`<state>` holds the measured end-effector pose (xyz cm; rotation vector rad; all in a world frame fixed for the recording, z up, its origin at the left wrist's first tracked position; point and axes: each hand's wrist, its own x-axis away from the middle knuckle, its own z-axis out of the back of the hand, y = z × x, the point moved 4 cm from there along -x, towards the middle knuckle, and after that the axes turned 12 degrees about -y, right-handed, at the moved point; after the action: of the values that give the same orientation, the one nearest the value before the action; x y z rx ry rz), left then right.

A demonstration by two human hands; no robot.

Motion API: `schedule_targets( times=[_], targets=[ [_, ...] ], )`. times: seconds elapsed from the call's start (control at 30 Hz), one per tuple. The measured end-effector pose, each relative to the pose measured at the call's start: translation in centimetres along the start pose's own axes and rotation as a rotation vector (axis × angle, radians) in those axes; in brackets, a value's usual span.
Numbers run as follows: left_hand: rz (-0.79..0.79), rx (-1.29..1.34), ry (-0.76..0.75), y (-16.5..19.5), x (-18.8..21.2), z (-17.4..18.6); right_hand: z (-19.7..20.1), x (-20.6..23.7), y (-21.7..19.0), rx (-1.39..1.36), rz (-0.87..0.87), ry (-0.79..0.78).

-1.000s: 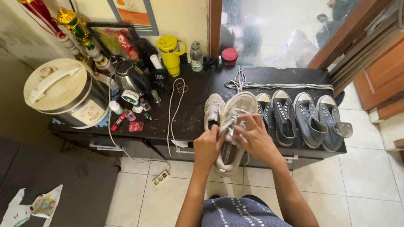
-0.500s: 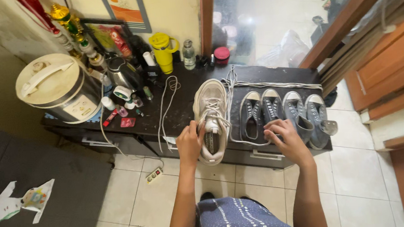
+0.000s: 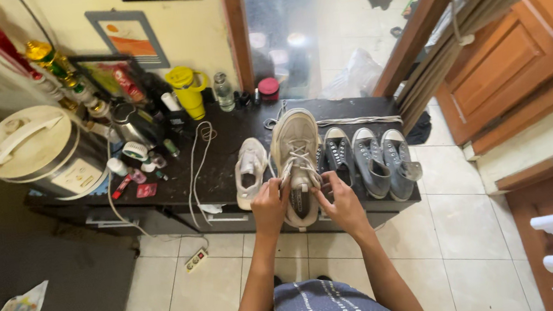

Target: The person removes the laces from a pair of white sneakers and threads the laces back through the eyelets, working on one shoe at a time on a table with other pairs of shoes laid out.

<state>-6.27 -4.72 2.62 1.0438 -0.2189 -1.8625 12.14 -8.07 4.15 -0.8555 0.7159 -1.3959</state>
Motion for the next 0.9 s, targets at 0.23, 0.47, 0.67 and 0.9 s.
schedule_targets(
  times=[0.23, 0.47, 0.67, 0.9],
  targets=[
    [-0.2, 0.104, 0.067, 3.7, 0.4, -2.5, 3.6, 1.8, 2.5, 0.298, 0.267, 0.268],
    [-0.313, 0.195, 0.014, 6.6, 1.2, -4.6, 6.7, 3.3, 2.5, 0.264, 0.265, 0.44],
    [-0.26, 0.166, -0.021, 9.3, 0.9, -5.6, 8.4, 4.4, 2.9, 0.247, 0.32, 0.498],
    [-0.036, 0.088, -0.215, 11.4, -0.4, -4.5, 8.6, 4.8, 4.8, 0.158, 0.238, 0.469]
  ],
)
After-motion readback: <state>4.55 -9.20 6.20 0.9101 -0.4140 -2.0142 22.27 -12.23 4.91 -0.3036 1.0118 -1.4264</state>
